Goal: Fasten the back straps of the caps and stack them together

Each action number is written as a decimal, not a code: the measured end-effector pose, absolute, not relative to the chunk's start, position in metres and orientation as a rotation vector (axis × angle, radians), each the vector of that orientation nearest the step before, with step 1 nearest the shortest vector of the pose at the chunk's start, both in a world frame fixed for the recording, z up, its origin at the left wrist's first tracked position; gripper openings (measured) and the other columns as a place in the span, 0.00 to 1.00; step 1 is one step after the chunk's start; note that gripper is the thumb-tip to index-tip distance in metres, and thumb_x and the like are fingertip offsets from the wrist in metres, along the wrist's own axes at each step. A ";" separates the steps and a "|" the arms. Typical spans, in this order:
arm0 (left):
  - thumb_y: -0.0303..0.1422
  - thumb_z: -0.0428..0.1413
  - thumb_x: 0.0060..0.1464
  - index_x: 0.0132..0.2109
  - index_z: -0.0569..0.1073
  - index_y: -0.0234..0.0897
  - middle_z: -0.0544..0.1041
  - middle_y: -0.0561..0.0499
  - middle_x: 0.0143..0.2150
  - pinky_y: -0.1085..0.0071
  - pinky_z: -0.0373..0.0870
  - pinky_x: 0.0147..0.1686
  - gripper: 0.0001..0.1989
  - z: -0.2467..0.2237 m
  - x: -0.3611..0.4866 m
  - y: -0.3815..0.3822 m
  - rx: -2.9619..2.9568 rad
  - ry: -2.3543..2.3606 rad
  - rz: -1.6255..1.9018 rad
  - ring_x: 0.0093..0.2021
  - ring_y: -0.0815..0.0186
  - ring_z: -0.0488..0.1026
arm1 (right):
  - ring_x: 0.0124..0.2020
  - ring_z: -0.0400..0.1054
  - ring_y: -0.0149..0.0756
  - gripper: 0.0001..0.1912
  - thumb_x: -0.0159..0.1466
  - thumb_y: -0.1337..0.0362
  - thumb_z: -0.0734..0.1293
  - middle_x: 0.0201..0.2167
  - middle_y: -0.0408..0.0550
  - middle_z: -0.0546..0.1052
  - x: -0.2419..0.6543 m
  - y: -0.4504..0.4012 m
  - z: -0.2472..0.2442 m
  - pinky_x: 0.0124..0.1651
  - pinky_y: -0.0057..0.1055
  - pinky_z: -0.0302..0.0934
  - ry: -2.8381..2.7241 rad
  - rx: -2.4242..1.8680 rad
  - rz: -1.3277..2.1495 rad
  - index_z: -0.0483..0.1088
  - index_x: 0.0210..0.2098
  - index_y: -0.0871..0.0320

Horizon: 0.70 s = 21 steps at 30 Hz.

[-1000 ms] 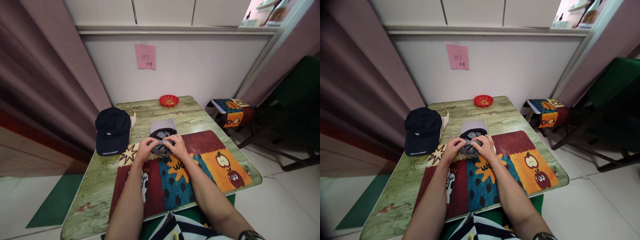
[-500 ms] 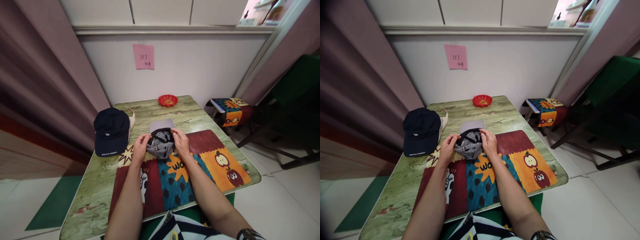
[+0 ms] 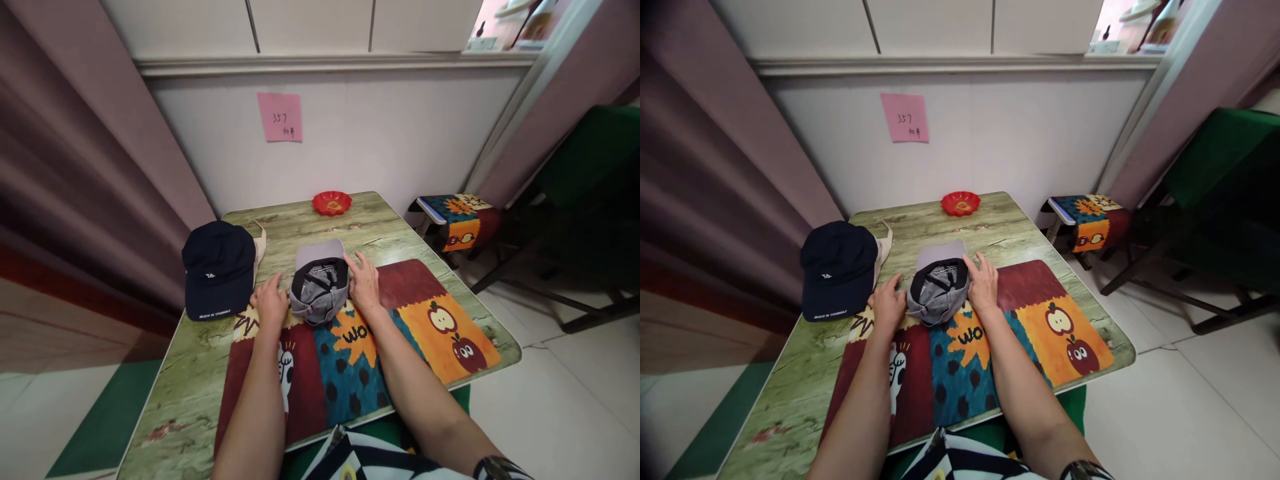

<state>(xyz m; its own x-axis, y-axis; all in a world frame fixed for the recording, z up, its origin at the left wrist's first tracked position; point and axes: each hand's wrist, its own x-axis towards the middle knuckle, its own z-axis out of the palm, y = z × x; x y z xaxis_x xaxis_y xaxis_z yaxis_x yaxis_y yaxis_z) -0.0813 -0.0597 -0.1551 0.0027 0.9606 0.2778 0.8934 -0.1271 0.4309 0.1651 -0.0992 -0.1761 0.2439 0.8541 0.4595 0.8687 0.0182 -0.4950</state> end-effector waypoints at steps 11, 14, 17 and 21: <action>0.29 0.52 0.57 0.62 0.71 0.45 0.62 0.42 0.67 0.50 0.58 0.63 0.26 -0.162 -0.083 -0.056 2.244 1.482 0.801 0.65 0.51 0.62 | 0.67 0.54 0.48 0.12 0.61 0.70 0.65 0.66 0.51 0.62 0.167 -0.095 -0.182 0.64 0.50 0.49 -1.549 -1.618 0.055 0.78 0.40 0.51; 0.31 0.53 0.55 0.56 0.76 0.43 0.63 0.43 0.66 0.53 0.60 0.64 0.21 -0.162 -0.084 -0.054 2.168 1.373 0.907 0.63 0.53 0.65 | 0.65 0.58 0.46 0.11 0.62 0.67 0.65 0.65 0.53 0.63 0.165 -0.096 -0.178 0.63 0.46 0.53 -1.477 -1.513 0.113 0.78 0.41 0.52; 0.33 0.55 0.54 0.49 0.80 0.41 0.66 0.43 0.65 0.54 0.61 0.64 0.16 -0.157 -0.082 -0.055 2.024 1.278 1.017 0.63 0.54 0.66 | 0.63 0.61 0.44 0.11 0.63 0.64 0.64 0.63 0.53 0.65 0.163 -0.099 -0.169 0.63 0.42 0.56 -1.413 -1.399 0.140 0.77 0.42 0.53; 0.37 0.60 0.51 0.42 0.81 0.38 0.72 0.42 0.61 0.57 0.65 0.61 0.12 -0.144 -0.071 -0.064 1.683 1.134 1.231 0.61 0.53 0.69 | 0.63 0.62 0.43 0.11 0.64 0.62 0.62 0.62 0.54 0.68 0.161 -0.105 -0.157 0.63 0.42 0.57 -1.321 -1.263 0.146 0.75 0.42 0.53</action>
<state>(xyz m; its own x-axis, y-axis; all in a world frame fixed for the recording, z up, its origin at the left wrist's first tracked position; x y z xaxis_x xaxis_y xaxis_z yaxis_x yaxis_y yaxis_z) -0.0712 -0.0637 -0.1436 0.1454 0.9428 0.3001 0.2221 -0.3267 0.9187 0.1609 -0.1048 -0.1568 0.3385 0.7022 0.6264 0.5484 0.3938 -0.7377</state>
